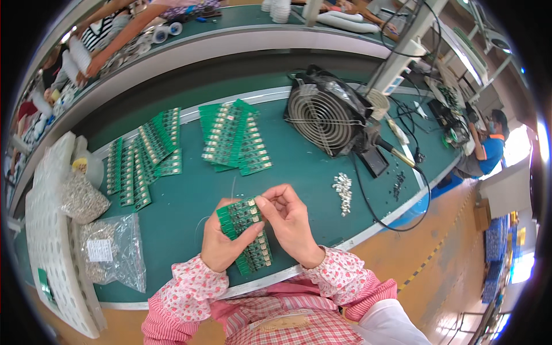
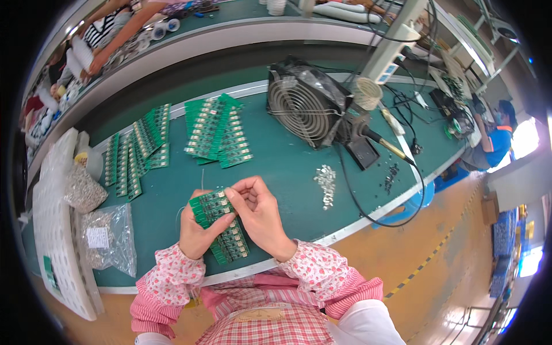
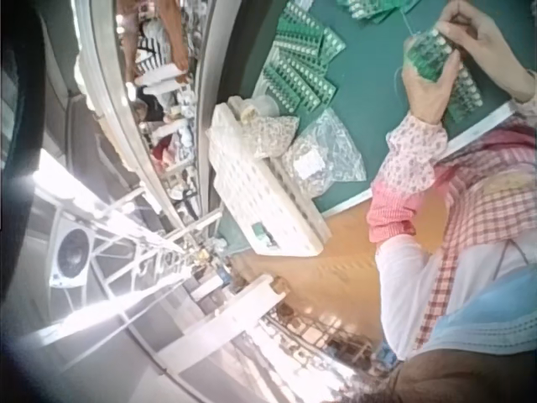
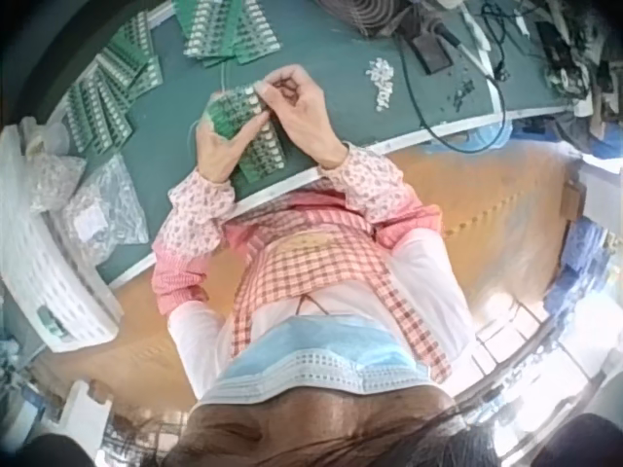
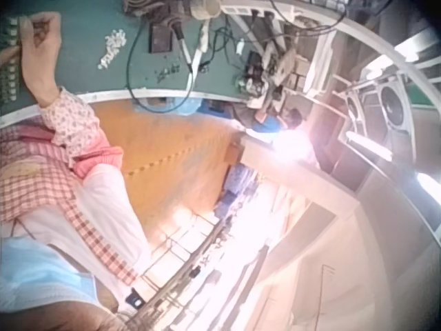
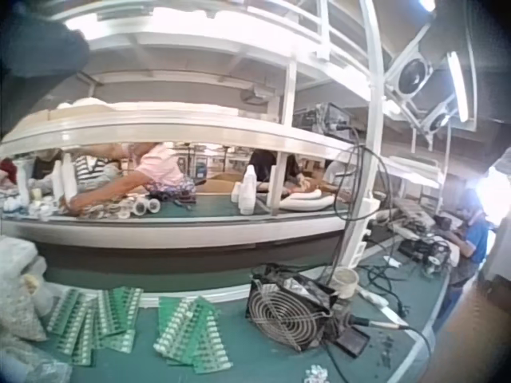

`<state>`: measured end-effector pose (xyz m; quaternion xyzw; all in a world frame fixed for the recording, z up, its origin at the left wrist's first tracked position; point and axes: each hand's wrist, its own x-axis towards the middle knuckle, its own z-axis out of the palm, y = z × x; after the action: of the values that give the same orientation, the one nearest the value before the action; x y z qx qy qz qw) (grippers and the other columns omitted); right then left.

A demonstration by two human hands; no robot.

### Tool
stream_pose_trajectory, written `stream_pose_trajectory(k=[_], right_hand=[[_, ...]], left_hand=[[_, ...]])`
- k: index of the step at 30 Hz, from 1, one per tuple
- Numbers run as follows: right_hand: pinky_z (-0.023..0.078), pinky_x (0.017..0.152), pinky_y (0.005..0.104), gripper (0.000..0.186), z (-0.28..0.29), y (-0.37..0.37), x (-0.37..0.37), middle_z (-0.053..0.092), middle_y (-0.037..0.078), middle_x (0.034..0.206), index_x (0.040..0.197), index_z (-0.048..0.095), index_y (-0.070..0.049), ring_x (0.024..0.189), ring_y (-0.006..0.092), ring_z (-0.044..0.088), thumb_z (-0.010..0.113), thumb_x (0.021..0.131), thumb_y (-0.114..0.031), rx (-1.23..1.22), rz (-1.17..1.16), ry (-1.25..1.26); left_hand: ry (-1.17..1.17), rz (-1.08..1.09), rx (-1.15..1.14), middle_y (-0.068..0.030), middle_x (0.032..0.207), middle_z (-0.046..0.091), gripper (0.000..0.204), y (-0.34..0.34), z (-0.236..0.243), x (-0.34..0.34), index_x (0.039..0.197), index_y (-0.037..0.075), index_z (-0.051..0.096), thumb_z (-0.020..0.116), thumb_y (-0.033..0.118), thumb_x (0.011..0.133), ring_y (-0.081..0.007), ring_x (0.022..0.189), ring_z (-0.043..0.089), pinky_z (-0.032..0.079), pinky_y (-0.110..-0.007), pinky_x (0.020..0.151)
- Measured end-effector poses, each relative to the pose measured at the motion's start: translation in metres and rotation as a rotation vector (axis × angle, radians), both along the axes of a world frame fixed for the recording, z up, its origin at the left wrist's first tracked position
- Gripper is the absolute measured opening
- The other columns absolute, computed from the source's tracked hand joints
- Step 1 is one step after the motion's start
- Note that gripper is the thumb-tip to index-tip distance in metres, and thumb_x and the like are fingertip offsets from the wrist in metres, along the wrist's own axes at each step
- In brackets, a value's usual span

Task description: The person retrieves solder wire from a bin, solders components onto a circuit board strip using a soldering iron, and then inserts small electronic components into the strip by hand.

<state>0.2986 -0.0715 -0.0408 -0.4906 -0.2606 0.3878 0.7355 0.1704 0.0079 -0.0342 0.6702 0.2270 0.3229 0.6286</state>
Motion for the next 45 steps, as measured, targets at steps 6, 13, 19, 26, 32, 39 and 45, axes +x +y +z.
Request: stream_pose_trajectory(k=[6,13,19,26,32,39,45], right_hand=[[0.048,0.080,0.0405,0.025,0.012,-0.046,0.070,0.062,0.013,0.097,0.098,0.064,-0.006,0.094,0.0324,0.058,0.076,0.077,-0.010,-0.354,-0.386,-1.351],[0.046,0.082,0.0393,0.018,0.005,-0.071,0.115,0.062,0.009,0.102,0.091,0.069,-0.006,0.095,0.0291,0.056,0.075,0.075,-0.009,-0.489,-0.311,-1.589],[0.045,0.081,0.0388,0.018,0.003,-0.076,0.114,0.061,0.008,0.102,0.093,0.065,-0.006,0.094,0.0279,0.055,0.074,0.077,-0.009,-0.557,-0.330,-1.642],[0.047,0.077,0.0369,0.015,0.012,-0.076,0.101,0.063,0.008,0.092,0.091,0.064,-0.003,0.087,0.0274,0.057,0.073,0.078,-0.004,-0.433,-0.276,-1.560],[0.049,0.069,0.0331,0.014,0.014,-0.063,0.076,0.063,0.010,0.087,0.095,0.066,-0.001,0.076,0.0248,0.061,0.069,0.082,0.000,-0.407,-0.212,-0.926],[0.049,0.070,0.0359,0.021,0.011,-0.052,0.079,0.066,0.011,0.089,0.099,0.067,-0.003,0.079,0.0265,0.062,0.068,0.078,0.003,-0.405,-0.252,-1.460],[0.051,0.073,0.0324,0.021,0.023,-0.055,0.079,0.070,0.010,0.096,0.098,0.068,-0.003,0.084,0.0232,0.066,0.070,0.078,0.002,-0.329,-0.277,-1.463]], left_hand=[[-0.037,0.106,-0.483,-0.0032,0.092,0.067,0.025,0.002,-0.001,-0.001,0.105,0.001,0.063,0.073,0.003,0.083,-0.0106,0.078,0.064,0.053,-0.027,0.070],[-0.095,0.104,-0.590,-0.0026,0.095,0.067,0.025,0.007,-0.004,-0.001,0.107,0.002,0.063,0.073,0.008,0.086,-0.0101,0.083,0.062,0.052,-0.028,0.073],[-0.084,0.085,-0.600,-0.0025,0.095,0.066,0.025,0.009,-0.003,-0.001,0.108,0.002,0.062,0.072,0.011,0.087,-0.0100,0.083,0.062,0.052,-0.028,0.074],[-0.061,0.057,-0.599,-0.0020,0.094,0.064,0.025,0.010,-0.001,-0.002,0.106,0.003,0.061,0.072,0.015,0.088,-0.0096,0.082,0.061,0.051,-0.028,0.073],[-0.066,0.054,-0.620,-0.0013,0.092,0.064,0.023,0.008,0.000,-0.001,0.105,0.004,0.061,0.072,0.015,0.088,-0.0094,0.081,0.062,0.052,-0.028,0.071],[-0.095,0.036,-0.624,-0.0016,0.094,0.065,0.023,0.009,0.000,-0.001,0.105,0.003,0.062,0.072,0.016,0.088,-0.0090,0.081,0.062,0.052,-0.028,0.071],[-0.067,0.038,-0.629,-0.0014,0.092,0.066,0.023,0.009,-0.002,-0.001,0.104,0.003,0.063,0.073,0.016,0.088,-0.0091,0.080,0.062,0.052,-0.027,0.070]])
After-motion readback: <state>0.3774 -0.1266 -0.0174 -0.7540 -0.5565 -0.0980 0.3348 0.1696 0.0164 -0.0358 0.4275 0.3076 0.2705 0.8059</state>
